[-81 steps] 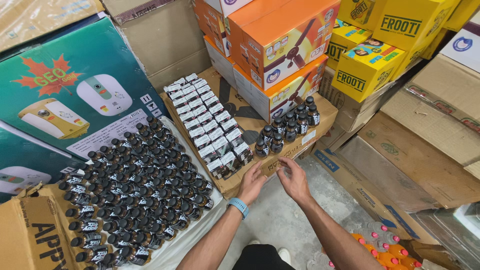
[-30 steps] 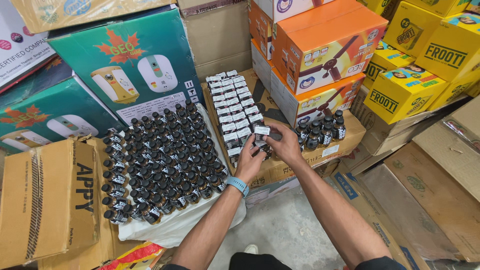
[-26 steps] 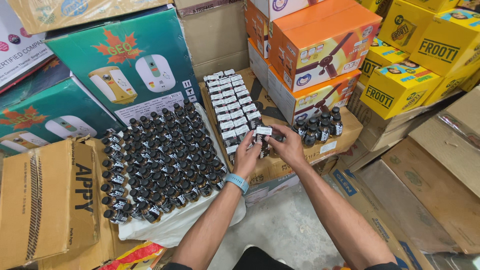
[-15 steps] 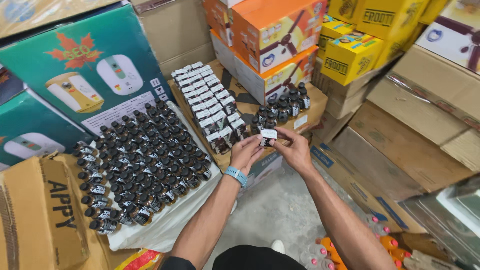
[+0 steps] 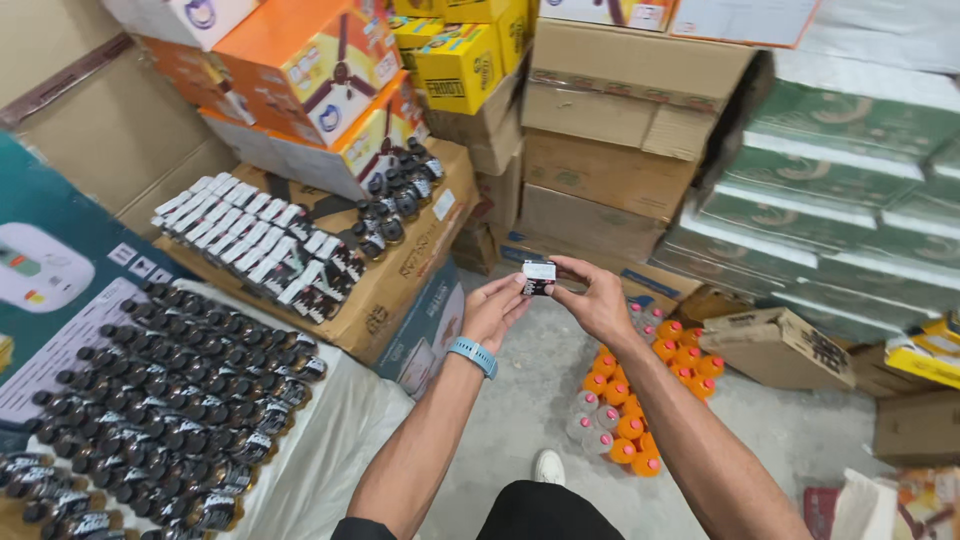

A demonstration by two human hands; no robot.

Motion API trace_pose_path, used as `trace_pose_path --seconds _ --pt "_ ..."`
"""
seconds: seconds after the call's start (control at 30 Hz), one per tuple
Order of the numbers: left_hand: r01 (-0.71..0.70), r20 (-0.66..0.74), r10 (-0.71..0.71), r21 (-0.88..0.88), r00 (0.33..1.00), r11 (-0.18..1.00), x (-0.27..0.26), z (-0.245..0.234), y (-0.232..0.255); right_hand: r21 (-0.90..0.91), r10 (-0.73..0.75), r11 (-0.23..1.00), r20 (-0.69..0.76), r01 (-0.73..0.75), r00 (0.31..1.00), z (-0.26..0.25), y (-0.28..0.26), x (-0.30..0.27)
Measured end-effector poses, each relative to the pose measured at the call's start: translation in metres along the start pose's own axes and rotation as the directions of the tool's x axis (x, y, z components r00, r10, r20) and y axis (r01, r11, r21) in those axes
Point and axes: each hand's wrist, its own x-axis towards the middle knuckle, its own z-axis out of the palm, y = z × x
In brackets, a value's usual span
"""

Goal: The person repeatedly picks up small white boxes from a pile and stacks them on top of larger green boxes. The action is continuous and repetitive throughout the clip.

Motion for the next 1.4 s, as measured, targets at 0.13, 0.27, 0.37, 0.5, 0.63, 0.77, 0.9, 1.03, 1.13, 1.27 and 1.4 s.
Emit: trace_pose_path --seconds 0.13,0.27,0.37,0.5,0.63,0.77,0.9,1.03,1.13,1.27,1.4 --pt "0.066 0.109 -0.071 0.047 0.992 0.997 -0.006 0.058 -0.051 -0.14 -0.025 0.99 -0.106 0.01 0.994 -0.079 0.007 -0.039" --pt "0.138 0.176 -0.151 0.082 0.973 0.987 -0.025 0.136 -0.097 -0.057 0.079 0.994 -0.224 -0.094 0.971 -0.163 0.008 -0.079" --pt "0.174 0.234 -0.201 0.128 0.951 0.976 -0.03 0.196 -0.142 -0.052 0.091 0.993 -0.282 -0.11 0.955 -0.233 0.019 -0.103" --pt "0.2 0.288 -0.237 0.153 0.928 0.968 -0.027 0.274 -0.212 -0.138 0.09 0.98 -0.325 -0.142 0.942 -0.333 0.032 -0.125" --pt "0.213 0.306 -0.254 0.16 0.918 0.964 -0.039 0.363 -0.267 -0.132 0.119 0.975 -0.373 -0.18 0.92 -0.434 0.034 -0.146" --pt "0.242 0.338 -0.283 0.158 0.898 0.957 -0.053 0.438 -0.306 -0.158 0.139 0.964 -0.389 -0.215 0.911 -0.518 0.039 -0.157" --pt "0.239 0.36 -0.284 0.164 0.888 0.957 -0.056 0.502 -0.337 -0.149 0.094 0.974 -0.426 -0.173 0.9 -0.587 0.042 -0.16" --pt "0.228 0.371 -0.288 0.199 0.883 0.953 -0.045 0.555 -0.356 -0.153 0.08 0.975 -0.424 -0.158 0.902 -0.641 0.049 -0.152" --pt "0.225 0.368 -0.29 0.21 0.883 0.951 -0.031 0.588 -0.361 -0.188 0.07 0.969 -0.409 -0.159 0.91 -0.676 0.057 -0.133" --pt "0.211 0.372 -0.281 0.217 0.885 0.953 0.009 0.628 -0.371 -0.157 0.076 0.975 -0.422 -0.155 0.904 -0.717 0.084 -0.091" --pt "0.192 0.379 -0.265 0.22 0.887 0.956 0.057 0.672 -0.375 -0.171 0.065 0.974 -0.417 -0.148 0.907 -0.749 0.081 -0.042"
